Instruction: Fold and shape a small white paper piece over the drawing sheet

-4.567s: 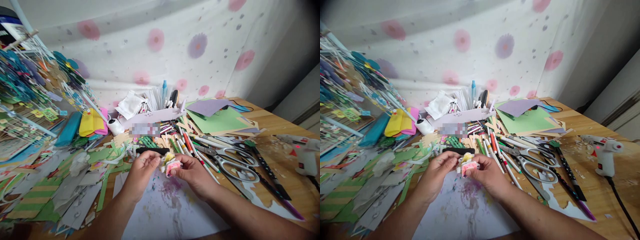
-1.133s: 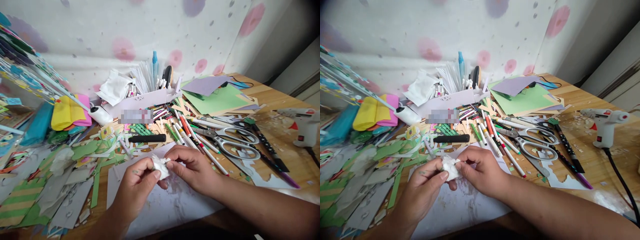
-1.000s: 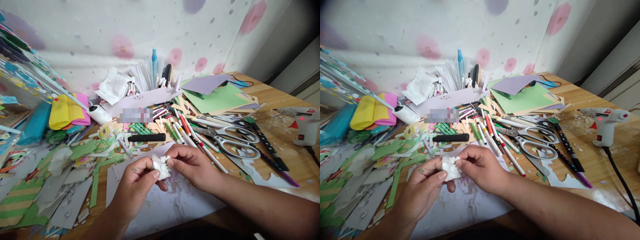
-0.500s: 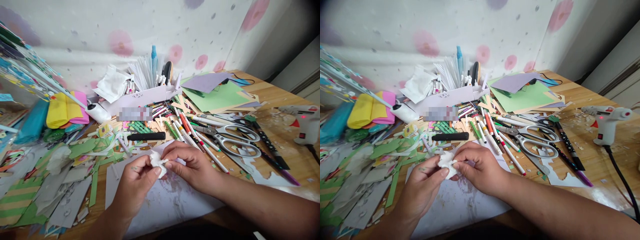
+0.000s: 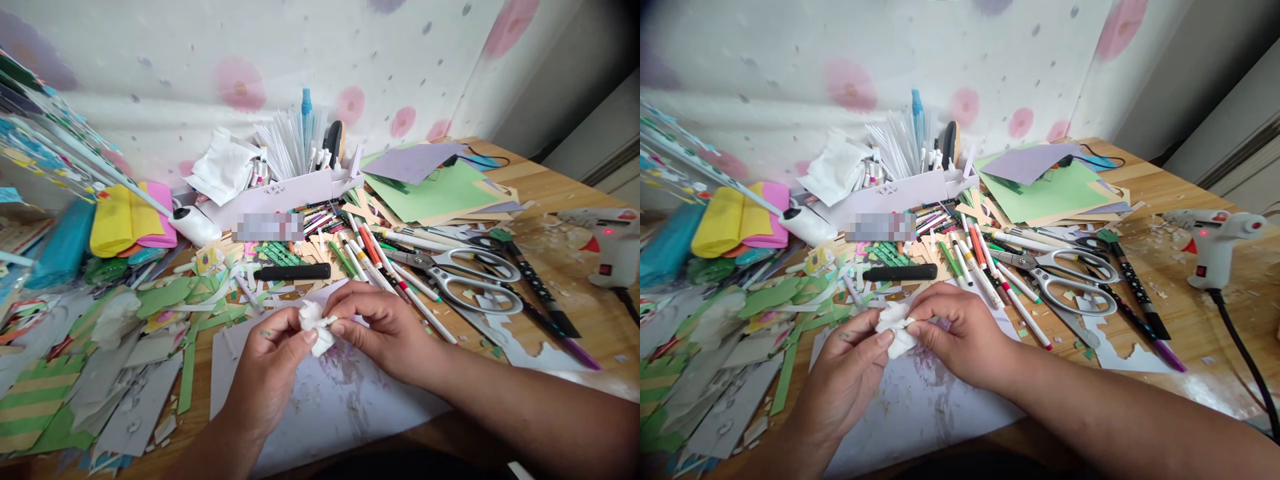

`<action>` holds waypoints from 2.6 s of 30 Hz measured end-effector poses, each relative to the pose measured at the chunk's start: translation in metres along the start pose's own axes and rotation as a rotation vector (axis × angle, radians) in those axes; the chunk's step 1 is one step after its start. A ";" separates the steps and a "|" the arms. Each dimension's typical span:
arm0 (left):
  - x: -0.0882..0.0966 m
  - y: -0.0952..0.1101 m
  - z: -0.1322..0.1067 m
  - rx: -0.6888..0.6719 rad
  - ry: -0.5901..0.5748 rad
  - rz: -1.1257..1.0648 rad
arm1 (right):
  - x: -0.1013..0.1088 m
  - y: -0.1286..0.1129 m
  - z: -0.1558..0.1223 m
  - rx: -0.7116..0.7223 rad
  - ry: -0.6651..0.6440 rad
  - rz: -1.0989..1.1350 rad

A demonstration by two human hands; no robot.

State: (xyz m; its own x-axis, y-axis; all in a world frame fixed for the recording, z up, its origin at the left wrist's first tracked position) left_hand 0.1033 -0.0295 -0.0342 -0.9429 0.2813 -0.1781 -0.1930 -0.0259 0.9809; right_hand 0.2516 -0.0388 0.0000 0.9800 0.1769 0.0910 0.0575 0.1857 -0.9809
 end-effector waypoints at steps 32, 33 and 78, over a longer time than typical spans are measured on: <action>-0.012 -0.004 0.000 0.173 -0.078 -0.260 | 0.001 0.016 0.003 -0.236 -0.055 0.079; -0.012 -0.004 -0.001 0.181 -0.088 -0.268 | 0.000 0.016 0.003 -0.239 -0.065 0.094; -0.001 -0.008 0.010 -0.009 -0.038 -0.173 | -0.005 0.012 -0.001 -0.213 -0.143 0.386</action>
State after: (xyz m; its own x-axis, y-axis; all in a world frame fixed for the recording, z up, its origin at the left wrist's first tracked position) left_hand 0.1086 -0.0195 -0.0411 -0.8847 0.3181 -0.3408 -0.3541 0.0170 0.9351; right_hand 0.2472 -0.0381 -0.0120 0.9021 0.3287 -0.2795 -0.2536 -0.1202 -0.9598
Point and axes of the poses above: each hand's wrist, its own z-axis towards the middle knuckle, its own x-axis out of the back of the hand, y = z × x, the point moved 6 cm from there along z, towards the middle knuckle, and after that the axes turned 14 degrees about -x, right-handed, at the moved point
